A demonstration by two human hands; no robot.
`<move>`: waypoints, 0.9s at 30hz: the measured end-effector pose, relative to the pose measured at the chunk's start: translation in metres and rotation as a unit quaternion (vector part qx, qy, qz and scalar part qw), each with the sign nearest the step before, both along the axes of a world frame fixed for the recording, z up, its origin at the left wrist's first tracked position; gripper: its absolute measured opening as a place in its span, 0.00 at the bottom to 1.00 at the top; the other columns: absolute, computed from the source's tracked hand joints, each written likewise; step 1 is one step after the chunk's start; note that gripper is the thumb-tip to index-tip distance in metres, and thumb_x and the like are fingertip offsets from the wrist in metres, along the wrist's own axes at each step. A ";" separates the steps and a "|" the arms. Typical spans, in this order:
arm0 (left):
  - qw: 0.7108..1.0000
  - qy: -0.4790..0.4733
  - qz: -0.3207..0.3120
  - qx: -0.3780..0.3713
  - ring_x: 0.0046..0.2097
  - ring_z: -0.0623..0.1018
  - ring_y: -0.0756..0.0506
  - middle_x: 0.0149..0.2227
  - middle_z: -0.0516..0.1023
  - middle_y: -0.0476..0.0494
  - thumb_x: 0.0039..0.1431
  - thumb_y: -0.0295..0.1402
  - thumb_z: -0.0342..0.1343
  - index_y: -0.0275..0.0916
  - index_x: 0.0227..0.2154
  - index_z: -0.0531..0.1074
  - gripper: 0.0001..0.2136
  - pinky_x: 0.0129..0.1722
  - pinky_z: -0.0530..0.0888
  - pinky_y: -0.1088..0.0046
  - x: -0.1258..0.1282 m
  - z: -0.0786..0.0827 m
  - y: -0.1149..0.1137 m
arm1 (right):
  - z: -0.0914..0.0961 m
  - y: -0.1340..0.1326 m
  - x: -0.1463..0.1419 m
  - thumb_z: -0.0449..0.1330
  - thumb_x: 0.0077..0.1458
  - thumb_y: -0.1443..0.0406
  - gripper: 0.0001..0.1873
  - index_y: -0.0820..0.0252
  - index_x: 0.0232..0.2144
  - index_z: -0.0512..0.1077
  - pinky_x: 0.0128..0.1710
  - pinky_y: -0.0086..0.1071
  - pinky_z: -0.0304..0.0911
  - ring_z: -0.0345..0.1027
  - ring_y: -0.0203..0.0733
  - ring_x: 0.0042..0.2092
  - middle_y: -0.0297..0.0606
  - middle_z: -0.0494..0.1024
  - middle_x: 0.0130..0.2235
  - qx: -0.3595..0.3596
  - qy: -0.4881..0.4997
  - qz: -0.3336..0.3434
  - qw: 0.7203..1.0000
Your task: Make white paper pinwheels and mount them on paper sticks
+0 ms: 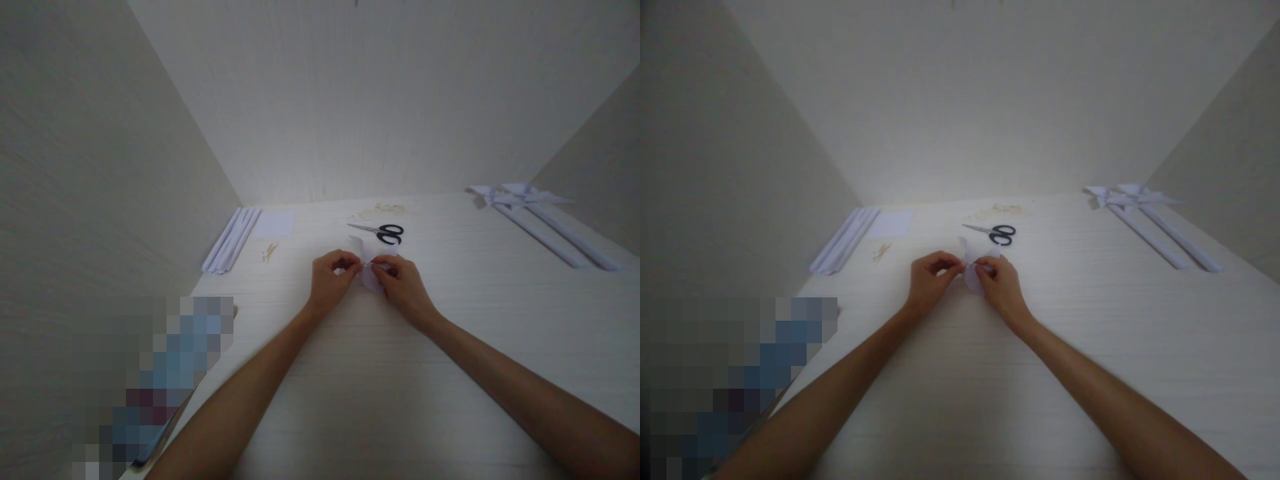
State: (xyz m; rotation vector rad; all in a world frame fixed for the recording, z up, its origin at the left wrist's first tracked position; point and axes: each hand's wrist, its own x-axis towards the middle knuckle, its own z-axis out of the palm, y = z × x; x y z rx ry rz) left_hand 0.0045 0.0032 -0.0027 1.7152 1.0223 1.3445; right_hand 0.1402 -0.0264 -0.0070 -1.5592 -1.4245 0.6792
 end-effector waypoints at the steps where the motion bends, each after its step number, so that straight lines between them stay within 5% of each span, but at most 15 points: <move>1: 1.000 0.000 0.001 0.002 0.26 0.73 0.52 0.22 0.73 0.48 0.41 0.26 0.57 0.35 0.20 0.71 0.01 0.30 0.72 0.75 0.000 0.000 0.000 | 0.000 0.000 0.000 0.52 0.47 0.64 0.15 0.66 0.34 0.73 0.21 0.31 0.56 0.61 0.37 0.21 0.35 0.69 0.18 0.000 -0.001 -0.001 1.000; 27: 1.000 -0.002 0.015 0.009 0.25 0.72 0.52 0.22 0.73 0.48 0.41 0.26 0.57 0.35 0.20 0.71 0.00 0.29 0.71 0.77 0.000 -0.002 0.001 | 0.000 0.000 -0.001 0.53 0.46 0.64 0.14 0.67 0.31 0.74 0.21 0.30 0.56 0.62 0.36 0.23 0.39 0.73 0.23 0.011 -0.014 -0.020 1.000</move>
